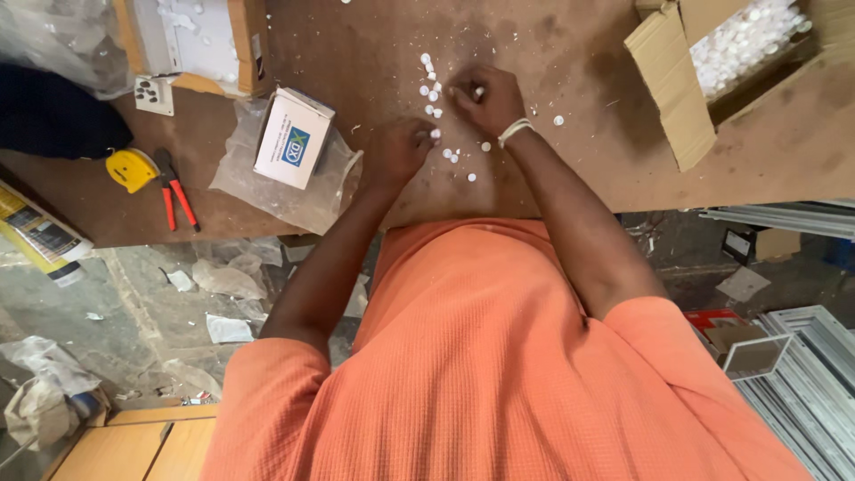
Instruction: The person picks up small white round pieces scattered across a workbench and places them by hand into an open cardboard box, gathering the pieces from the table surface. At the end, the person picks up a wrapped cardboard parcel and carries it away from the table.
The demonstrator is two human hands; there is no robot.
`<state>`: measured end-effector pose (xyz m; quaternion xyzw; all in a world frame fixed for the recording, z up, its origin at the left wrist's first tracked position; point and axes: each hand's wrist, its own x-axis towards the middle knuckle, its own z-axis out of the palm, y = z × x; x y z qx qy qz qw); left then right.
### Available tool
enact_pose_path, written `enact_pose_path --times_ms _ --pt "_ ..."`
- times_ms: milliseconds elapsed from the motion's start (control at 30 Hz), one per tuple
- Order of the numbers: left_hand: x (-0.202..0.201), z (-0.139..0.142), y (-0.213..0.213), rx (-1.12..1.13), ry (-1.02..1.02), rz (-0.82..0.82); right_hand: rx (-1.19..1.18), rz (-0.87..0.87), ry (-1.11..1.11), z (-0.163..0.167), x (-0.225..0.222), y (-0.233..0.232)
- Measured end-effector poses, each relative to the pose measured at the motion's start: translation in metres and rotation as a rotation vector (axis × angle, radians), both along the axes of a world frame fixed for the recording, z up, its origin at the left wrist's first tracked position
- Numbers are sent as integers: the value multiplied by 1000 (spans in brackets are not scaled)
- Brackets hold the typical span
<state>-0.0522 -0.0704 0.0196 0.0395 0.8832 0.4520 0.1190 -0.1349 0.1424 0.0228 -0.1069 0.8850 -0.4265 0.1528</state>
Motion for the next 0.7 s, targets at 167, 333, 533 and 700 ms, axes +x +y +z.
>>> enact_pose_path --times_ms 167,333,533,700 --pt "8 -11 -12 17 -48 99 62 38 27 3 -1 14" --pt "-4 -17 -14 20 82 211 42 89 142 2 -3 -8" --pt "-35 -9 -6 -39 299 111 173 120 85 5 -1 -16" --pt "-48 -12 3 -115 333 74 230 143 29 17 6 9"
